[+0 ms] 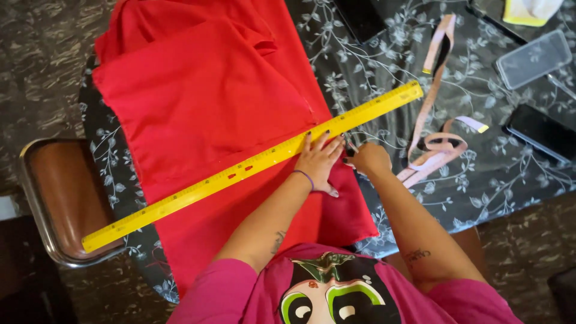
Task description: The person measures a piece of red fabric laid out on a table using a flexible measuring tape and a yellow ruler. They mark specific points on the fabric with a pen while adjusting the measuring tools to ensure accuracy.
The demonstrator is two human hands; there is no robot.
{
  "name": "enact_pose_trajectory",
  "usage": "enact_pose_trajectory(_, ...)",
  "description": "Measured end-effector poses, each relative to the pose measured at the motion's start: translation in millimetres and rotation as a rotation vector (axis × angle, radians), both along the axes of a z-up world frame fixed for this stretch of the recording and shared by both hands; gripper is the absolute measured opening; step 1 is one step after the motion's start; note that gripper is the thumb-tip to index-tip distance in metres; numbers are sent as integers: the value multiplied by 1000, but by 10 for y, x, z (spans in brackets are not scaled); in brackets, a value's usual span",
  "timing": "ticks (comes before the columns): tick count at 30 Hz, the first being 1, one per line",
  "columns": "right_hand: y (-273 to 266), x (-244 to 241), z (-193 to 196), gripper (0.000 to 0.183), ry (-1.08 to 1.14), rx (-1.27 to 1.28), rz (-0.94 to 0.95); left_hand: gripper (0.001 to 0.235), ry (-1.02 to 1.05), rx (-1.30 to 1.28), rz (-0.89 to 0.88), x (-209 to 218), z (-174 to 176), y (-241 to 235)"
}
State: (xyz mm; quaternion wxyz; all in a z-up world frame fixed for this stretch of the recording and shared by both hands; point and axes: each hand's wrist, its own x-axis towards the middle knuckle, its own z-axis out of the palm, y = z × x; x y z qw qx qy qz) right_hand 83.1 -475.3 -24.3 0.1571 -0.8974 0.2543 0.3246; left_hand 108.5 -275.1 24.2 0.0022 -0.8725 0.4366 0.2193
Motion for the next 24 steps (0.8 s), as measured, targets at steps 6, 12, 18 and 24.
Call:
enact_pose_trajectory(6,96,-624,546,52,35,-16,73,154,36,58,8,2,110,-16)
enact_pose_trajectory(12,18,-1278,582,51,106,9,4,155,49,88,11,-9,100,-30)
enact_pose_trajectory(18,-159,-2040,135,52,105,48,-109,150,50,109,12,-22,171,-33)
enact_pose_trajectory(24,-177,-2105,210,44,170,-1,-11,149,34,100,4,-30,300,-23)
